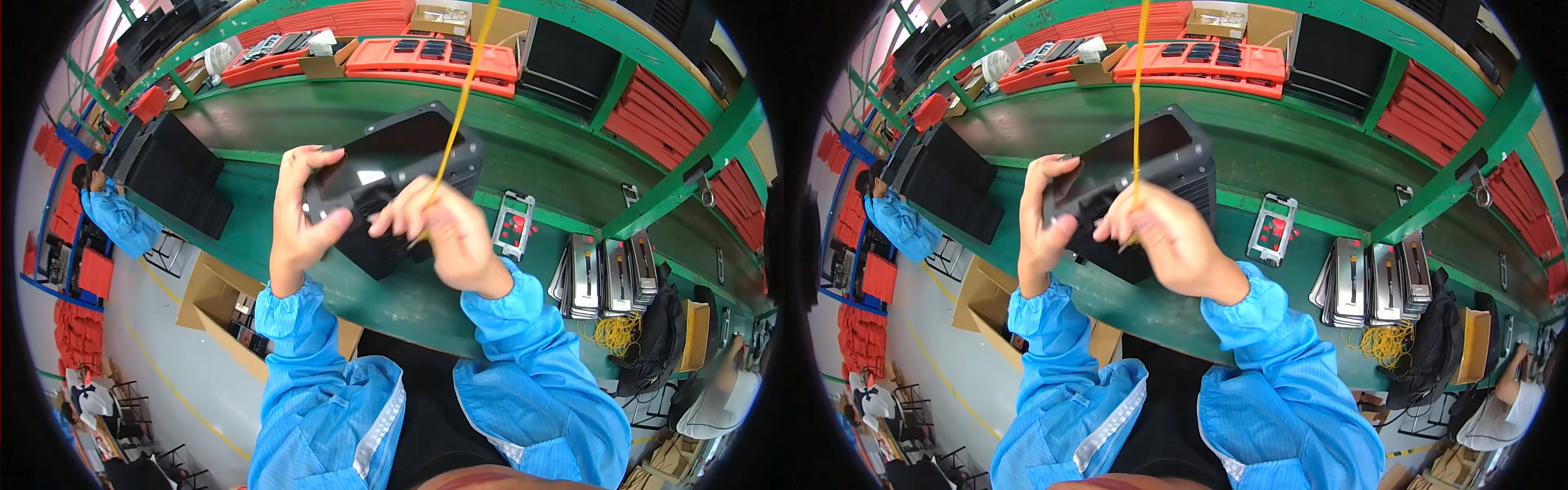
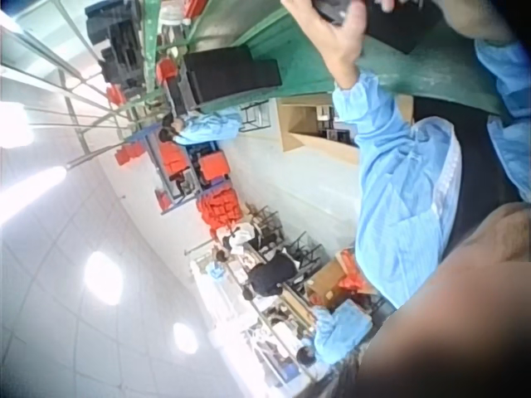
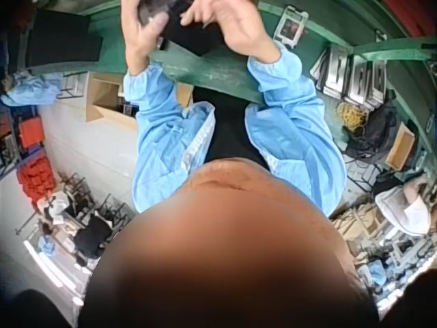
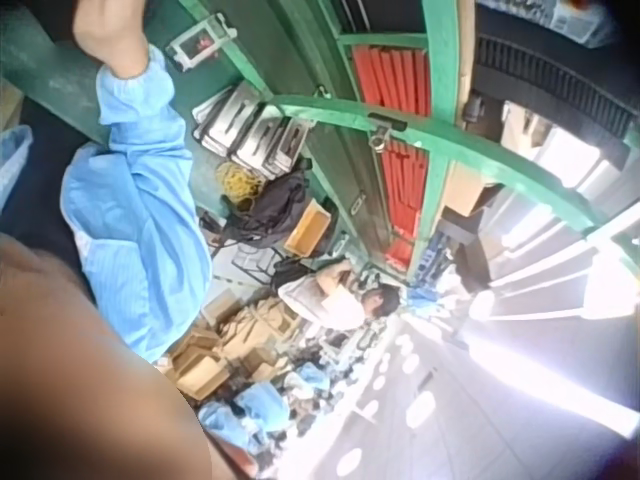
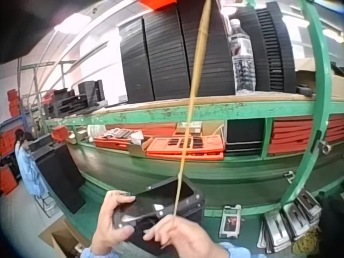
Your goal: Assembling components and screens into device housings on a factory production line.
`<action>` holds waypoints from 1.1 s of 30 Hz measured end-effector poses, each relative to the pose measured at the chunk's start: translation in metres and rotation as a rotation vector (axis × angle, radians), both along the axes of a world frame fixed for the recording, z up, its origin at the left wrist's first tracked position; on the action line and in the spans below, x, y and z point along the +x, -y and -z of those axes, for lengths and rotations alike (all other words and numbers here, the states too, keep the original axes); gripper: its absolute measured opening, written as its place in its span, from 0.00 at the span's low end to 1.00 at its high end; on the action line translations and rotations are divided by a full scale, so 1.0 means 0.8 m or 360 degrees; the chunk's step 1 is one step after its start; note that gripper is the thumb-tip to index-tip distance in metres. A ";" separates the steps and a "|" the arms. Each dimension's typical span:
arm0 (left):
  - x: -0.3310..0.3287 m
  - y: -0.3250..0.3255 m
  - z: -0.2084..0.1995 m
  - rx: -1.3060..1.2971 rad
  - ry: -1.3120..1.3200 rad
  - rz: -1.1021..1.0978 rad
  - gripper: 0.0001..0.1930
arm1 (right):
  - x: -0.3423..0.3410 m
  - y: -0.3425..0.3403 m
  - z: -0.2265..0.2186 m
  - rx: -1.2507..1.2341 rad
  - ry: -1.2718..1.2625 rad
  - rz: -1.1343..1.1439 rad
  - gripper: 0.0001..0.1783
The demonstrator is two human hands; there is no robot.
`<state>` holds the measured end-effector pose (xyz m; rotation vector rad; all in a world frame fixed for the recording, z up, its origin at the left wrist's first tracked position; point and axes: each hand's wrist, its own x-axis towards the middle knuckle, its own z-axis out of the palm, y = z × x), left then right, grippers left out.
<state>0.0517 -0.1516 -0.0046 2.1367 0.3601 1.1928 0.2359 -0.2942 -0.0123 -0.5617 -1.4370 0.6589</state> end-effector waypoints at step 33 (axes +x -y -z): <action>-0.118 -0.054 0.257 0.0073 -0.0774 -0.1296 0.41 | 0.227 0.060 0.199 -0.1089 0.1894 0.1823 0.06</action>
